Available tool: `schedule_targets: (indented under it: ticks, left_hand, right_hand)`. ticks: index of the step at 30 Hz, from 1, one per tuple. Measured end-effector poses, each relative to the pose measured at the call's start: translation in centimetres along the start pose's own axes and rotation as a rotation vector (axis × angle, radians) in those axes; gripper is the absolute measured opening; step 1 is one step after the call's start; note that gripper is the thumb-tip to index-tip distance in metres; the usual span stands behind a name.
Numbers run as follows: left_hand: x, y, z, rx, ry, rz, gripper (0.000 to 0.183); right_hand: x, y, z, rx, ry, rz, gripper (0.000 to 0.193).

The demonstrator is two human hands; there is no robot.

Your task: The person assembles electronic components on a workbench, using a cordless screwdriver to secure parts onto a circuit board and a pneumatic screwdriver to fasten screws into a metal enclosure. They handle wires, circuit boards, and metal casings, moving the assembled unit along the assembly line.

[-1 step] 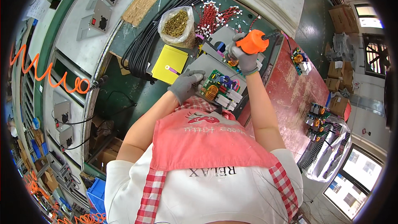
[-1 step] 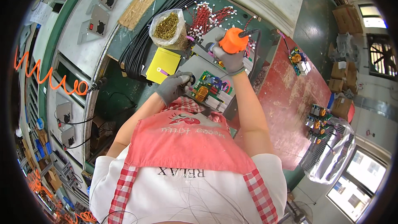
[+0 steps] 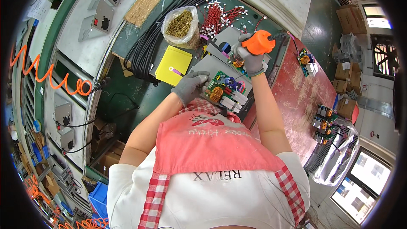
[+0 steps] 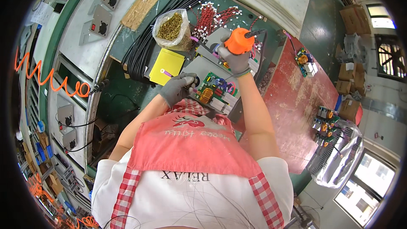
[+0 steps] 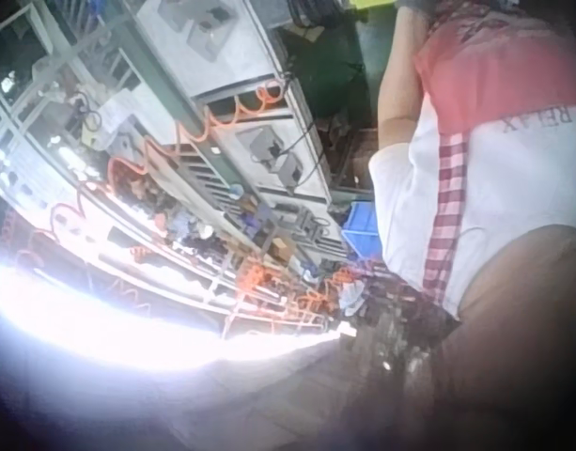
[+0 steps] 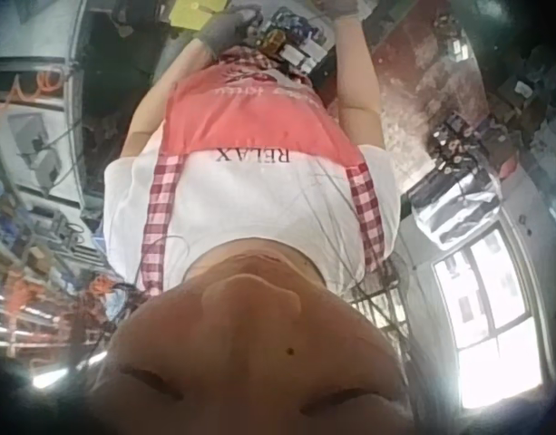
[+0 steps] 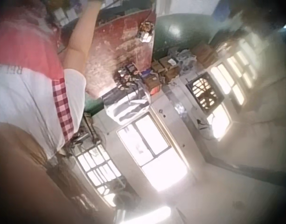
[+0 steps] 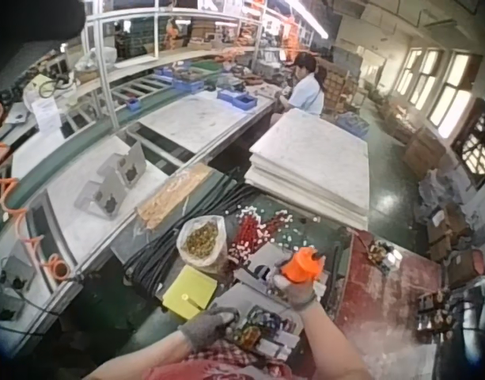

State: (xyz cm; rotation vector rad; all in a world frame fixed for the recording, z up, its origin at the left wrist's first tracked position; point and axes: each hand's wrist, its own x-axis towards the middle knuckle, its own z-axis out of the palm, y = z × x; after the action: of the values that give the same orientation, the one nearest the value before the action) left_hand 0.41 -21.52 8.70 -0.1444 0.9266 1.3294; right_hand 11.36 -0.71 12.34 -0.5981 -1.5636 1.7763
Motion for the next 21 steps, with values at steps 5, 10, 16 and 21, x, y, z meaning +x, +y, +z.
schedule_targets:
  ticks: [5,10,16,21]
  left_hand:
    - [0.1,-0.4,-0.7,-0.070,-0.047,0.001,0.026]
    - [0.8,-1.1,-0.8,-0.152,-0.086,-0.041,0.019]
    - [2.0,-1.0,0.4,-0.250,-0.064,-0.157,0.021]
    - [2.7,-1.0,3.4,-0.265,-0.141,-0.240,0.025]
  right_hand:
    - [0.0,-1.1,0.0,0.043,0.030,-0.001,0.024]
    - [0.3,-2.9,0.2,-0.002,0.397,-0.103,0.020]
    - [-6.1,-9.5,2.6,0.302,0.344,-0.340,0.035]
    - [-11.1,-12.8,1.9,0.290,0.173,-0.538,0.040]
